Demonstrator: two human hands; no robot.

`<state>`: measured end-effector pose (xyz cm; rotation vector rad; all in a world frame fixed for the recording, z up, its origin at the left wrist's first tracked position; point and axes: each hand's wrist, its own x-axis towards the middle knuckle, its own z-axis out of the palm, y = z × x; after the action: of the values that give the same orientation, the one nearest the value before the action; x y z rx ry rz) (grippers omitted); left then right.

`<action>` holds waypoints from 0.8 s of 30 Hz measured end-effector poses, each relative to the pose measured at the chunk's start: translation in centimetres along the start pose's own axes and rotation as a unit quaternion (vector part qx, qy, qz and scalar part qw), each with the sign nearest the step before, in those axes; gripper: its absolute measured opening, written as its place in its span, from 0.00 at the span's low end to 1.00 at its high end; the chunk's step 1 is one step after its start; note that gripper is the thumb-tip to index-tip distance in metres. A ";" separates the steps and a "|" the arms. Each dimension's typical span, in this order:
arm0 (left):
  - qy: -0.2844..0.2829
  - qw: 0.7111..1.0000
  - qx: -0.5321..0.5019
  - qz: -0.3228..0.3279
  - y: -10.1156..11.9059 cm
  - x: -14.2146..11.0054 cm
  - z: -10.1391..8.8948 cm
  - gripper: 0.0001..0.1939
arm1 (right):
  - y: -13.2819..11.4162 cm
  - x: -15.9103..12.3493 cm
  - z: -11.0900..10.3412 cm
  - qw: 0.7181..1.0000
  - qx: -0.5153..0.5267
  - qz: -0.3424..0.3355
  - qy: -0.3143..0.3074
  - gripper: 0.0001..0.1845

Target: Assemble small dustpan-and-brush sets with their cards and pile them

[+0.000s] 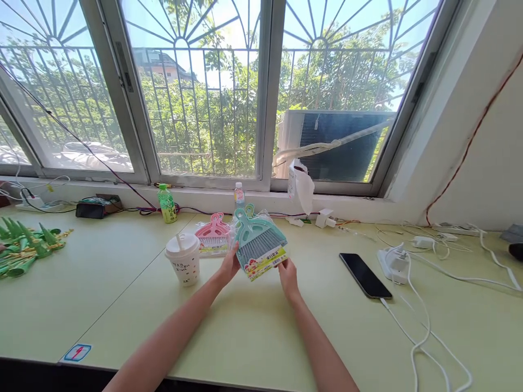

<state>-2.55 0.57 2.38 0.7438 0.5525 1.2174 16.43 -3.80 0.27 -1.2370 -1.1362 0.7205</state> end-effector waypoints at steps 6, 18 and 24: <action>-0.019 0.999 -0.007 -0.039 -0.5 -0.6 0.6 0.15 | -0.4 0.6 -0.7 0.959 0.256 0.118 0.008 0.11; -0.097 0.990 0.089 -0.056 0.5 -1.2 0.1 0.21 | -0.7 0.2 0.0 0.951 0.278 0.125 -0.047 0.25; -0.133 0.974 0.160 -0.083 -0.1 -0.8 -0.1 0.24 | 0.1 0.5 -0.7 0.952 0.268 0.146 -0.030 0.25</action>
<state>-2.77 -0.16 2.23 1.0939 0.5812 0.8636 17.28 -3.56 0.35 -0.9227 -0.7347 1.2072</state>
